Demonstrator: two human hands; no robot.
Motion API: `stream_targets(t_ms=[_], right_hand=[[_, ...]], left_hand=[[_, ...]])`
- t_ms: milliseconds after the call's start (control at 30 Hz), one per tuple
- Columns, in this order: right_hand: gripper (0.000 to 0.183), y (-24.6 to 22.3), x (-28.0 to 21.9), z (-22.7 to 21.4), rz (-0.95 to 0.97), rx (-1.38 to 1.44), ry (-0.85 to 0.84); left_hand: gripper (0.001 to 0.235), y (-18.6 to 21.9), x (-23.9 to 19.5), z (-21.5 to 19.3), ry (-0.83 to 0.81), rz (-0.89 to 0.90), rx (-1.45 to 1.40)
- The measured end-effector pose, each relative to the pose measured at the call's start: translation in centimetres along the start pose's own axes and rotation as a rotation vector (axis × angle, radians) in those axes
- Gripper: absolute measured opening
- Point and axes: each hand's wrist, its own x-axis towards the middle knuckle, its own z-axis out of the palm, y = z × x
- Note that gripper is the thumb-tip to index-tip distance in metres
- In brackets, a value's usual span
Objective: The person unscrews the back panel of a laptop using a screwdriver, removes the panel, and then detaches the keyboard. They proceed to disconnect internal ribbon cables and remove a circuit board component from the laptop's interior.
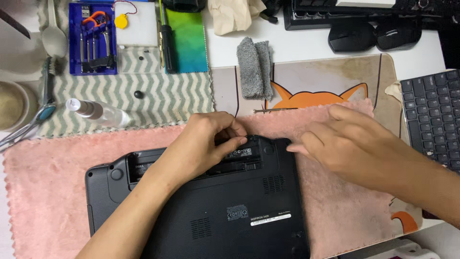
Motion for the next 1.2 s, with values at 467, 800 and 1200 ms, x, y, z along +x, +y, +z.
stream_targets(t_ms=[467, 800, 1200], right_hand=[[0.063, -0.5, 0.5, 0.2, 0.038, -0.042, 0.044], [0.034, -0.9, 0.0, 1.4, 0.157, 0.398, -0.113], [0.030, -0.9, -0.9, 2.1, 0.320, 0.558, -0.053]], left_hand=[[0.013, 0.4, 0.0, 0.0, 0.019, 0.059, 0.060], [0.015, 1.5, -0.3, -0.2, 0.045, 0.062, 0.038], [0.010, 0.6, 0.0, 0.1, 0.056, 0.082, 0.018]])
